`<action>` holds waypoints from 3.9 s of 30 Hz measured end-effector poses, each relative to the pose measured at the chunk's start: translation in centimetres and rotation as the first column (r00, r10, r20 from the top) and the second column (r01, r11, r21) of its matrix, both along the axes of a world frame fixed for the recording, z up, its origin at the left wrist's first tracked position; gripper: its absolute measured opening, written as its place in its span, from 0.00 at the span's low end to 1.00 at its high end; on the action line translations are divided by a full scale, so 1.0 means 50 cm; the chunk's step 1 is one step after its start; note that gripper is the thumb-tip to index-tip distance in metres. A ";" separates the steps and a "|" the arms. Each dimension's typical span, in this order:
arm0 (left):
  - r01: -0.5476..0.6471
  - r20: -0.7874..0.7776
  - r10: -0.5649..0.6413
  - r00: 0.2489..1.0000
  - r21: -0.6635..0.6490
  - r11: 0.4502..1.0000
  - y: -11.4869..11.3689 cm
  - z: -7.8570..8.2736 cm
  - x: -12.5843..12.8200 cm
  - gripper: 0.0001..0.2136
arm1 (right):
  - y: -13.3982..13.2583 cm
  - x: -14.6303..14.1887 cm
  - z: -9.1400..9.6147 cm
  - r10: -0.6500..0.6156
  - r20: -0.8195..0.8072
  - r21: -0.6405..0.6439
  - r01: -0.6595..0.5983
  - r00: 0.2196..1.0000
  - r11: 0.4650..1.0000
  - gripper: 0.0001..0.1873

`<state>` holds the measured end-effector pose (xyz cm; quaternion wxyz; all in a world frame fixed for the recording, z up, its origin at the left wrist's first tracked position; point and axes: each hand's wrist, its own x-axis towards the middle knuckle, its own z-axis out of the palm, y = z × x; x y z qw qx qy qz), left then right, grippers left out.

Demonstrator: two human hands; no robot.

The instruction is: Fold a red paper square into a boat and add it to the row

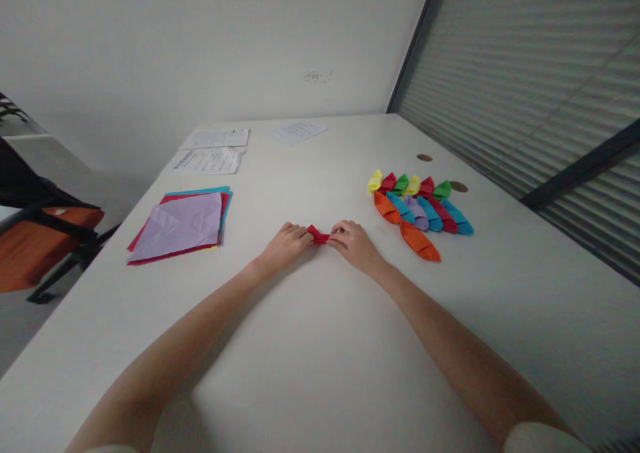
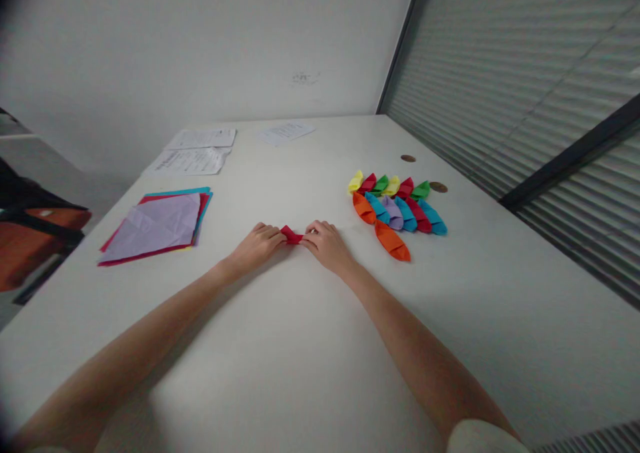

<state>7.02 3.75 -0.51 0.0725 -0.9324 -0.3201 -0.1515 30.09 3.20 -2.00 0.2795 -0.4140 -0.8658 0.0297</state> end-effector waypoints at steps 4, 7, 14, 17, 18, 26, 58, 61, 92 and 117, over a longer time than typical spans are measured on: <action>-0.070 0.065 0.078 0.995 -0.114 0.991 0.002 -0.003 0.000 0.11 | 0.002 0.000 -0.003 -0.004 -0.040 -0.073 0.001 0.999 0.997 0.13; -0.108 0.171 0.151 0.974 -0.238 0.965 0.006 -0.010 0.000 0.10 | 0.006 -0.002 -0.009 -0.034 -0.111 -0.173 0.014 0.993 0.985 0.14; -0.082 0.399 0.274 0.875 -0.436 0.896 0.022 -0.015 -0.012 0.11 | 0.016 0.010 -0.012 -0.142 -0.203 -0.299 0.076 0.969 0.951 0.15; -0.081 0.420 0.323 0.848 -0.499 0.863 0.033 -0.012 -0.023 0.09 | 0.017 0.017 -0.010 -0.180 -0.183 -0.296 0.120 0.967 0.948 0.17; -0.093 0.410 0.342 0.845 -0.519 0.850 0.036 -0.011 -0.026 0.08 | 0.017 0.018 -0.009 -0.193 -0.174 -0.298 0.135 0.966 0.945 0.17; -0.021 0.426 0.423 0.799 -0.685 0.729 0.045 -0.005 -0.029 0.07 | 0.017 0.019 0.006 -0.159 -0.223 -0.393 0.060 0.962 0.918 0.20; 0.336 0.603 0.660 0.448 -0.798 0.501 0.015 0.018 0.010 0.21 | -0.006 -0.035 0.030 -0.572 -0.780 -0.624 -0.254 0.254 0.739 0.20; 0.332 0.569 0.688 0.451 -0.822 0.462 0.017 0.017 0.009 0.20 | -0.004 -0.031 0.025 -0.593 -0.772 -0.635 -0.226 0.229 0.739 0.19; 0.268 0.666 0.642 0.380 -0.744 0.612 0.010 0.026 0.015 0.22 | 0.011 -0.024 -0.001 -0.580 -0.800 -0.598 -0.144 0.153 0.788 0.22; 0.279 0.687 0.616 0.384 -0.723 0.632 0.012 0.047 0.012 0.23 | 0.001 -0.033 0.027 -0.548 -0.826 -0.562 -0.236 0.129 0.792 0.22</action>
